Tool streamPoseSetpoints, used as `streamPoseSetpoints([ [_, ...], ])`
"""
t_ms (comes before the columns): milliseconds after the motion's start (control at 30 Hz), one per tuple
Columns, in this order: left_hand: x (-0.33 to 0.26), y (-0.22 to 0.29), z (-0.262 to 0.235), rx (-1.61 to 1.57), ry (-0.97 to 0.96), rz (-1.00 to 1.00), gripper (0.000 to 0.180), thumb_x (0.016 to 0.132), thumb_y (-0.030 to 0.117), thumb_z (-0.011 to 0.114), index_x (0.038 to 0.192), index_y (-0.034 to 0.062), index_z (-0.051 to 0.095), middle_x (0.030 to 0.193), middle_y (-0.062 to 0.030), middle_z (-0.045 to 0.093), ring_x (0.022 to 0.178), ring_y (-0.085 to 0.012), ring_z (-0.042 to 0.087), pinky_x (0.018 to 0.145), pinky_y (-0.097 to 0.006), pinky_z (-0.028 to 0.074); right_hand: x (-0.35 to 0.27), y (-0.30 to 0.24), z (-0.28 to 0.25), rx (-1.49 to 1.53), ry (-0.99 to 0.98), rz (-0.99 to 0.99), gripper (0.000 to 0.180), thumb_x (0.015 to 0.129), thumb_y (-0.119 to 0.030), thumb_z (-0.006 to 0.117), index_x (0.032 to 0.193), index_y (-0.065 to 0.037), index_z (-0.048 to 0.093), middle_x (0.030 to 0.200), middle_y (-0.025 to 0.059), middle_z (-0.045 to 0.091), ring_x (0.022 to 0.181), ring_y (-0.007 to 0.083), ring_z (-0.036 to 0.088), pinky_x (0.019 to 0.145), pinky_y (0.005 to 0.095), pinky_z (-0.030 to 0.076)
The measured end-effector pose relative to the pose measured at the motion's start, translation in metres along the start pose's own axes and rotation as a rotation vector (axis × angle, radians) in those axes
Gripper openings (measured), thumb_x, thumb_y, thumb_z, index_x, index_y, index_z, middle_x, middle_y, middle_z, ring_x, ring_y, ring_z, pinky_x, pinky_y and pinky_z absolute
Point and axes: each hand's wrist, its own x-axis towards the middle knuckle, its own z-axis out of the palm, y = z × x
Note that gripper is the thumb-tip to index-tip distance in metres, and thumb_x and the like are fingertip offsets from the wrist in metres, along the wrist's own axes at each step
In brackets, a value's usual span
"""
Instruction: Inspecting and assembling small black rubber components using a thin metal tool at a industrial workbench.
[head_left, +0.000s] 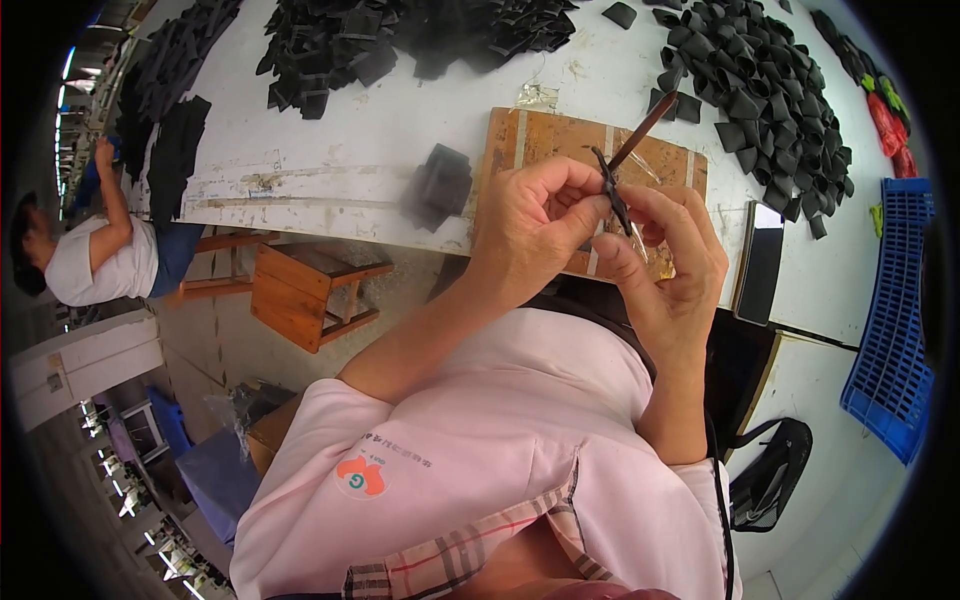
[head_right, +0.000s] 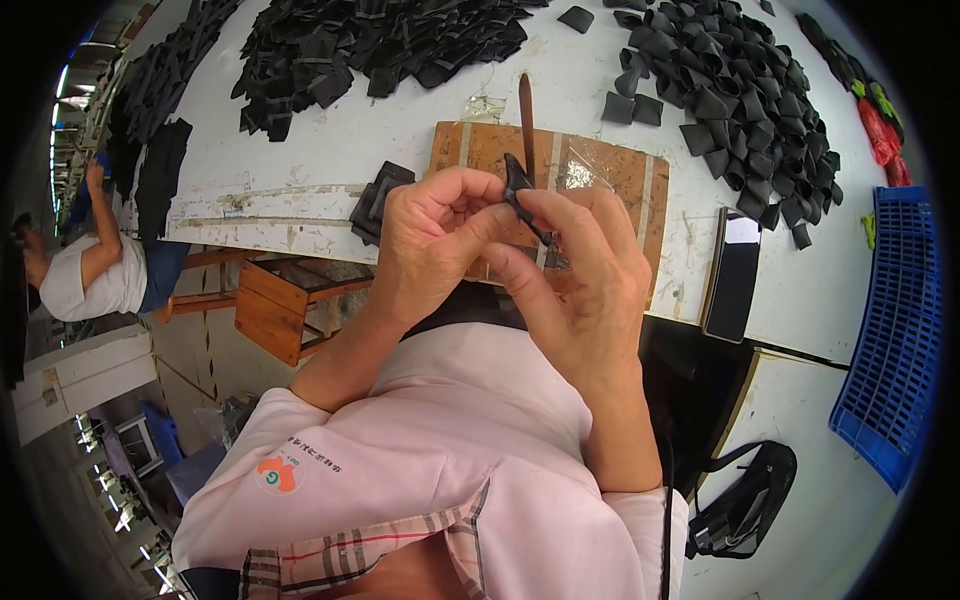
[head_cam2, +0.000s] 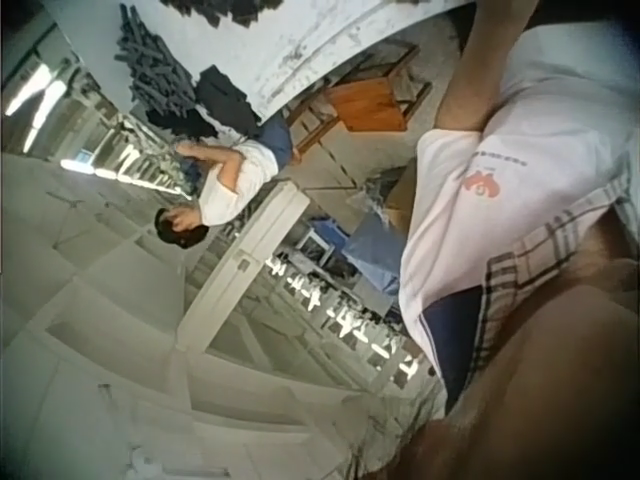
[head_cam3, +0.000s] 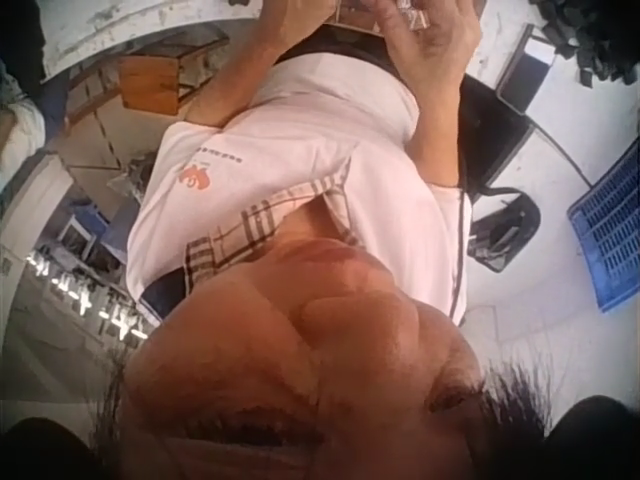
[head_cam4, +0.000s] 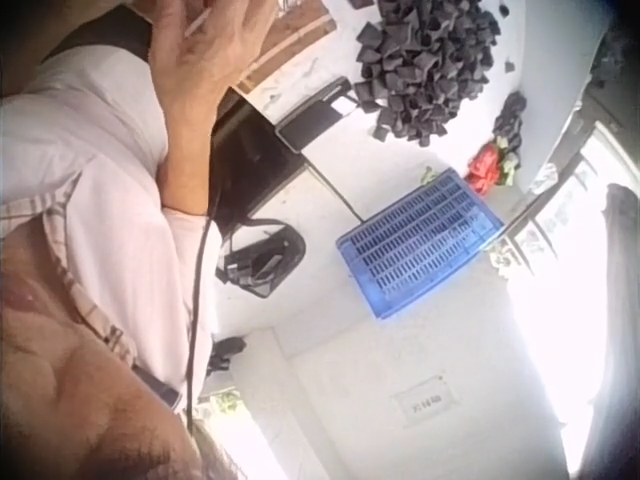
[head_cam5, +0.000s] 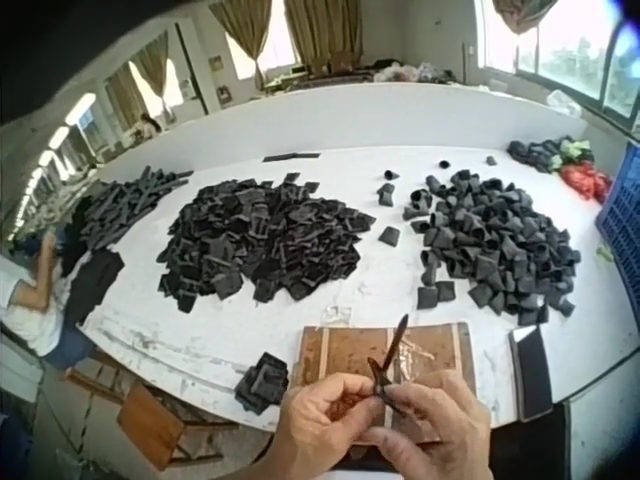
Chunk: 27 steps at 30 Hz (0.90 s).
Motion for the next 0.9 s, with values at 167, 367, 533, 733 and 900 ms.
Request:
streamPoseSetpoints([
  [167,-0.001,0.001,0.003,0.116,-0.016,0.137,0.004,0.075,-0.001,0.059,0.079,-0.0020,0.057,0.068,-0.0042,0.061,0.055,-0.0063,0.056,0.053,-0.019,0.046,-0.002,0.008,0.003,-0.125,0.067,-0.038,0.019,0.068,-0.002,0.066,0.086,0.000,0.058,0.075,0.0088,0.052,0.062,0.0201,0.051,0.052,0.0286,0.042],
  [367,-0.002,-0.008,0.020,0.150,0.324,0.124,0.009,0.077,-0.005,0.055,0.085,-0.0011,0.052,0.066,-0.0042,0.059,0.050,-0.0006,0.048,0.041,-0.014,0.037,0.004,0.017,0.020,-0.436,0.114,-0.208,0.012,0.068,0.000,0.061,0.078,-0.001,0.054,0.071,0.0097,0.047,0.065,0.0247,0.049,0.053,0.0340,0.040],
  [533,0.011,-0.003,-0.003,-0.676,0.101,-0.285,0.026,0.070,-0.005,0.058,0.093,0.0022,0.047,0.066,-0.0027,0.053,0.038,-0.0020,0.035,0.035,-0.017,0.027,0.006,0.026,0.022,-0.184,0.159,-0.032,0.009,0.069,0.002,0.058,0.078,0.000,0.055,0.067,0.0091,0.049,0.055,0.0228,0.048,0.047,0.0319,0.039],
  [733,0.004,0.017,-0.004,-0.289,-0.012,-0.119,0.013,0.073,-0.004,0.052,0.084,0.0008,0.050,0.068,0.0005,0.051,0.040,0.0010,0.033,0.037,-0.016,0.026,0.013,0.025,0.003,1.233,-0.100,0.667,0.007,0.077,-0.007,0.060,0.076,0.000,0.057,0.063,-0.0032,0.046,0.049,0.0039,0.035,0.040,0.0163,0.025],
  [900,0.002,0.022,0.011,0.037,0.217,0.079,0.006,0.073,-0.002,0.052,0.079,-0.0007,0.051,0.055,-0.0024,0.051,0.043,-0.0049,0.043,0.042,-0.018,0.037,0.019,0.011,-0.003,1.320,-0.208,0.689,0.013,0.081,-0.014,0.058,0.077,-0.004,0.053,0.060,-0.0040,0.041,0.049,0.0037,0.032,0.040,0.0155,0.025],
])
